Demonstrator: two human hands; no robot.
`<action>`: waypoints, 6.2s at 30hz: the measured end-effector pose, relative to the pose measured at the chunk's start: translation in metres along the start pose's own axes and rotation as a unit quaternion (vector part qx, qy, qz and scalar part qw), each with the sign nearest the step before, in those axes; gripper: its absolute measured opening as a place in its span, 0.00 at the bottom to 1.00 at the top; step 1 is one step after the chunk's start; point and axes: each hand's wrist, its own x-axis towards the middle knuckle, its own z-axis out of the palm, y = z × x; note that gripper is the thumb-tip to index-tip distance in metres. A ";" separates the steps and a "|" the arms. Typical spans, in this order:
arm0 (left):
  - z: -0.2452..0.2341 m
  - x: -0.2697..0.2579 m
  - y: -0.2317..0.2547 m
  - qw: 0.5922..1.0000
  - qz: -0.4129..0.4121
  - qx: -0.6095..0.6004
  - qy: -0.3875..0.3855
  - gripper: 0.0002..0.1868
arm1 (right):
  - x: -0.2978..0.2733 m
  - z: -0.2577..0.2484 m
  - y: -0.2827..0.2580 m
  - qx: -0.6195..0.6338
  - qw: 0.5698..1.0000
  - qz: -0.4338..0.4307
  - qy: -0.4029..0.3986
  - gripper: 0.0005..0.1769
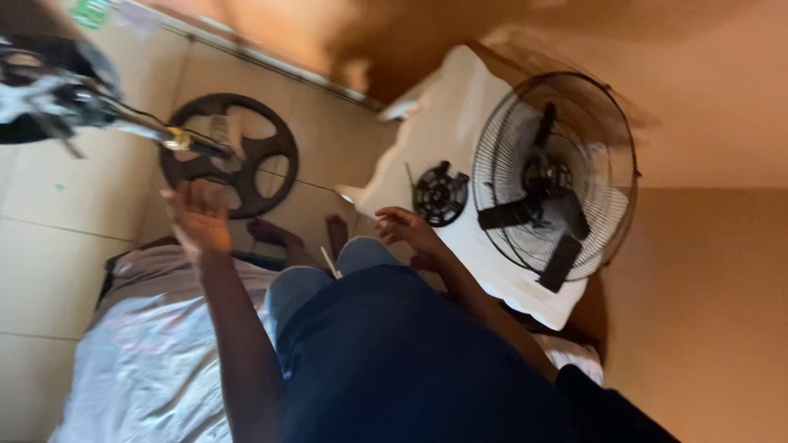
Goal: The person disassembles a standing fan motor housing using a screwdriver, removes the rear grille, and manipulates the internal motor components. They then reattach the rear grille and continue adjusting the motor assembly.
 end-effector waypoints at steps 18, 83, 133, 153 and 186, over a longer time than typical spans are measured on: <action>0.206 -0.104 -0.277 0.767 -0.086 0.608 -0.187 0.26 | -0.007 -0.090 0.113 0.221 0.875 -0.114 0.415 0.16; 0.125 -0.093 0.117 0.908 0.365 0.202 0.043 0.21 | 0.133 0.205 -0.181 -0.131 0.921 -0.366 0.011 0.31; 0.165 -0.019 0.174 0.813 0.403 0.384 0.172 0.24 | 0.214 0.248 -0.254 -0.060 0.878 -0.474 -0.044 0.13; 0.124 0.037 0.196 0.869 0.363 0.330 -0.060 0.55 | 0.265 0.226 -0.300 -0.166 0.849 -0.434 -0.251 0.40; 0.151 0.018 0.152 0.887 0.356 0.266 0.124 0.15 | 0.197 0.270 -0.353 -0.302 0.715 -0.621 -0.111 0.23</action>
